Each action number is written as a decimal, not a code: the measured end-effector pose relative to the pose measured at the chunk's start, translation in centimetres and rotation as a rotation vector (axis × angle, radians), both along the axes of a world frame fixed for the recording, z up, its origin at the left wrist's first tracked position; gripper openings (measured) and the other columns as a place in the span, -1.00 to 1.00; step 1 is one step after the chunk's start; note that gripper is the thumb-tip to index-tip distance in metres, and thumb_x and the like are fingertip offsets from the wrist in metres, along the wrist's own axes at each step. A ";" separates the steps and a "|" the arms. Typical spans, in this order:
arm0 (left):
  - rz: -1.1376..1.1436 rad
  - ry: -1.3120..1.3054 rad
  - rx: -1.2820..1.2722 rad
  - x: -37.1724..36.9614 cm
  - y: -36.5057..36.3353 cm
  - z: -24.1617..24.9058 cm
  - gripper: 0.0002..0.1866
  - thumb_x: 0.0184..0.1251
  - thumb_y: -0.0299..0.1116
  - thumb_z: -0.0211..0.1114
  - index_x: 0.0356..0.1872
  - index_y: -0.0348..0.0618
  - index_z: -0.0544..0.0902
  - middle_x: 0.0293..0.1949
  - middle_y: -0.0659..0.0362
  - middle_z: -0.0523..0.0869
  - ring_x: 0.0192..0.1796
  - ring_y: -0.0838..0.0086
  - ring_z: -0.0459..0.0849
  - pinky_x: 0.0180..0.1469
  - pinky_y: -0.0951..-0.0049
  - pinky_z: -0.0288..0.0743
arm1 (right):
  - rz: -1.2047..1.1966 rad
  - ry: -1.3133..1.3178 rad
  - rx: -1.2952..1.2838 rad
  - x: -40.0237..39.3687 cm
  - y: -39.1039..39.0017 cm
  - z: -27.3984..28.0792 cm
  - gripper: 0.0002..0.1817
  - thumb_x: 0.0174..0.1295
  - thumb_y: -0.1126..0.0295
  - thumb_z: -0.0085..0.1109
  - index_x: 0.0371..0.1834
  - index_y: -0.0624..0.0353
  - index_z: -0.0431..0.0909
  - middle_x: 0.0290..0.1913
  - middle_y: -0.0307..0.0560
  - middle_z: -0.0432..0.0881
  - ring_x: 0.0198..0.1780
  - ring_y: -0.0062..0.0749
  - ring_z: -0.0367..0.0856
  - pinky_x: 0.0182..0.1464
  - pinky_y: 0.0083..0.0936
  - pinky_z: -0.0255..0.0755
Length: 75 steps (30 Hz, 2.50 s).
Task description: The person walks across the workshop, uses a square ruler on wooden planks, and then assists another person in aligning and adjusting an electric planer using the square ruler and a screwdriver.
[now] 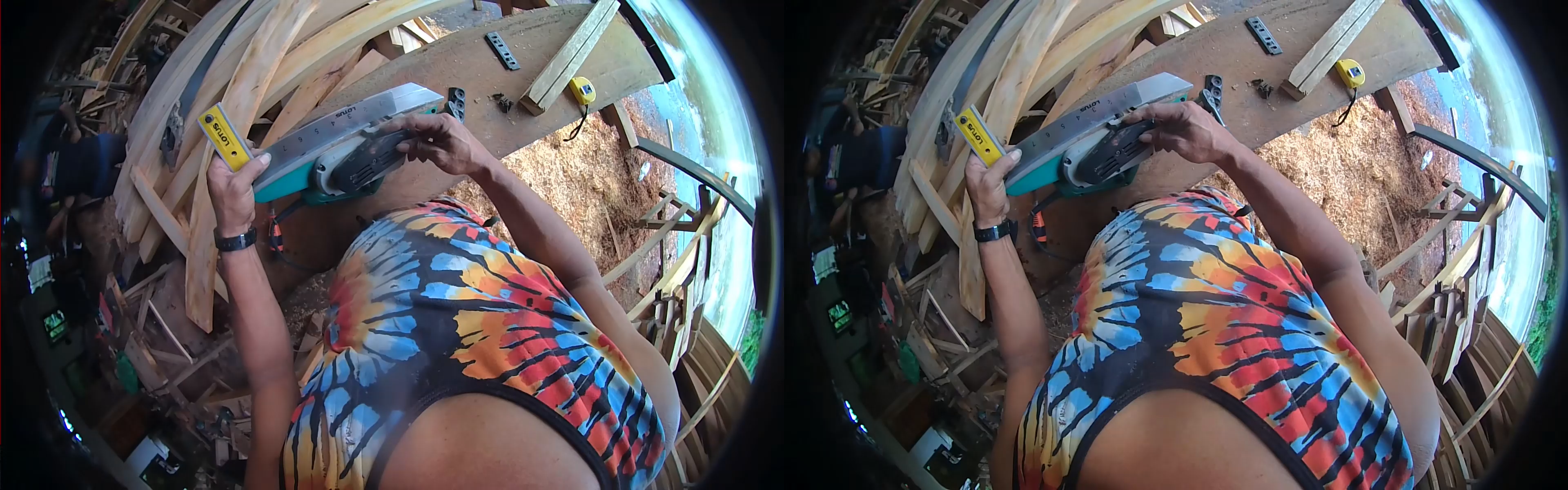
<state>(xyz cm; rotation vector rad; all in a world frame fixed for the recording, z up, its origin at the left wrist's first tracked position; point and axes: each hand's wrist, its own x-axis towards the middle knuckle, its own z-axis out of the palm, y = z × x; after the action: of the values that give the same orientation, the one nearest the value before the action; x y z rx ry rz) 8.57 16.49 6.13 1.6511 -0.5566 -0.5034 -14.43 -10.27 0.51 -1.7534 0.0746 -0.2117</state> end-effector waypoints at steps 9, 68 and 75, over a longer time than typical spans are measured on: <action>0.003 -0.020 -0.026 -0.5 0.1 0.2 -0.64 0.06 -0.54 0.40 -0.09 -0.31 0.52 -0.29 0.16 0.69 -0.23 0.54 0.64 -0.02 0.51 0.48 | -0.052 0.038 0.041 -0.4 0.5 -0.1 -0.70 0.27 0.44 0.27 0.07 0.13 0.59 -0.32 -0.13 0.73 -0.37 -0.52 0.63 -0.26 -0.51 0.49; -0.081 0.123 0.035 6.2 -1.8 -2.8 -0.69 0.05 -0.49 0.44 -0.16 -0.32 0.58 -0.25 0.09 0.72 -0.25 0.44 0.70 -0.07 0.45 0.57 | -0.017 0.017 0.066 -0.3 0.5 -0.5 -0.59 0.32 0.49 0.21 0.24 0.04 0.57 -0.14 -0.16 0.76 -0.24 -0.58 0.70 -0.17 -0.53 0.56; -0.096 0.023 0.132 6.4 -1.8 -2.9 -0.69 0.04 -0.44 0.48 -0.19 -0.23 0.60 -0.31 0.19 0.70 -0.28 0.52 0.65 -0.11 0.49 0.52 | -0.041 0.044 0.108 -0.3 0.8 -0.8 -0.61 0.32 0.44 0.22 0.23 -0.01 0.58 -0.25 -0.19 0.78 -0.26 -0.62 0.69 -0.19 -0.55 0.54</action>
<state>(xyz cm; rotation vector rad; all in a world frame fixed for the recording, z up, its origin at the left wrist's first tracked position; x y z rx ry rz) 14.94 14.72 3.24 1.7476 -0.5980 -0.6399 -14.75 -9.50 -0.28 -1.6501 0.1512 -0.1951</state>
